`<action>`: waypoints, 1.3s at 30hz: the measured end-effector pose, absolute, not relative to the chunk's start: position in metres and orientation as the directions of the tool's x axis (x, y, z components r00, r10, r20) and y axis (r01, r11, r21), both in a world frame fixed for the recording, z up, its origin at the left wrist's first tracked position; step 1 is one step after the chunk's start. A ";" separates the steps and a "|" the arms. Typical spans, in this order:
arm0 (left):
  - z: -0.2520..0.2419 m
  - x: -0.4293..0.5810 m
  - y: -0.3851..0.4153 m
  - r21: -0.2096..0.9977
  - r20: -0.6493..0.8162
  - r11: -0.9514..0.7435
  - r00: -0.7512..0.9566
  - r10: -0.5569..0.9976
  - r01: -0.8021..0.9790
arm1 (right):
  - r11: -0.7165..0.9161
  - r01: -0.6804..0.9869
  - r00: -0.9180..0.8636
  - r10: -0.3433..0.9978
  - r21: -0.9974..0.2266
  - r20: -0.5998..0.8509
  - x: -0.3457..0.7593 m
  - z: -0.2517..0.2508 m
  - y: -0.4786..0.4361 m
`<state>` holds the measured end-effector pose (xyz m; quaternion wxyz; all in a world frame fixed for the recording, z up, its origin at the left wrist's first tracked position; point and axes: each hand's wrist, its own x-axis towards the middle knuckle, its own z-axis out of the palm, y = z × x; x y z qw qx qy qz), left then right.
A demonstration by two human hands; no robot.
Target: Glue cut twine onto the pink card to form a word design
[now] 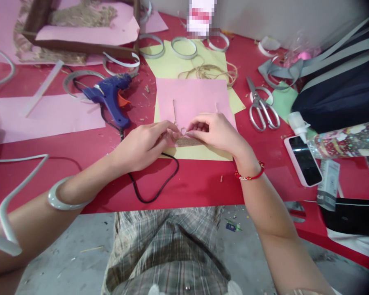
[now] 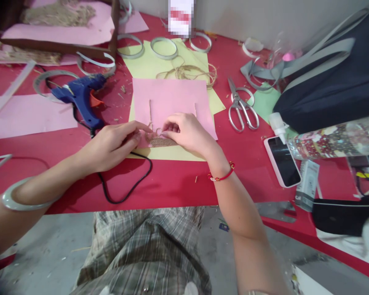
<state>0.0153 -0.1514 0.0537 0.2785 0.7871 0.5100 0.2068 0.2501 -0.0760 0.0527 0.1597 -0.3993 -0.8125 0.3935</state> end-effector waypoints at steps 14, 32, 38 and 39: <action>0.051 0.014 -0.151 0.628 0.089 -0.376 0.417 0.904 0.681 | 0.391 0.517 -0.624 0.781 -0.761 -0.023 0.247 0.052 -0.078; 0.050 0.015 -0.152 0.574 0.059 -0.417 0.472 0.880 0.705 | 0.381 0.526 -0.619 0.785 -0.761 -0.034 0.247 0.052 -0.078; 0.051 0.015 -0.152 0.551 0.042 -0.407 0.463 0.885 0.728 | 0.374 0.534 -0.614 0.788 -0.758 -0.044 0.247 0.053 -0.078; 0.051 0.015 -0.152 0.548 0.043 -0.410 0.465 0.884 0.729 | 0.374 0.535 -0.613 0.789 -0.758 -0.044 0.247 0.053 -0.078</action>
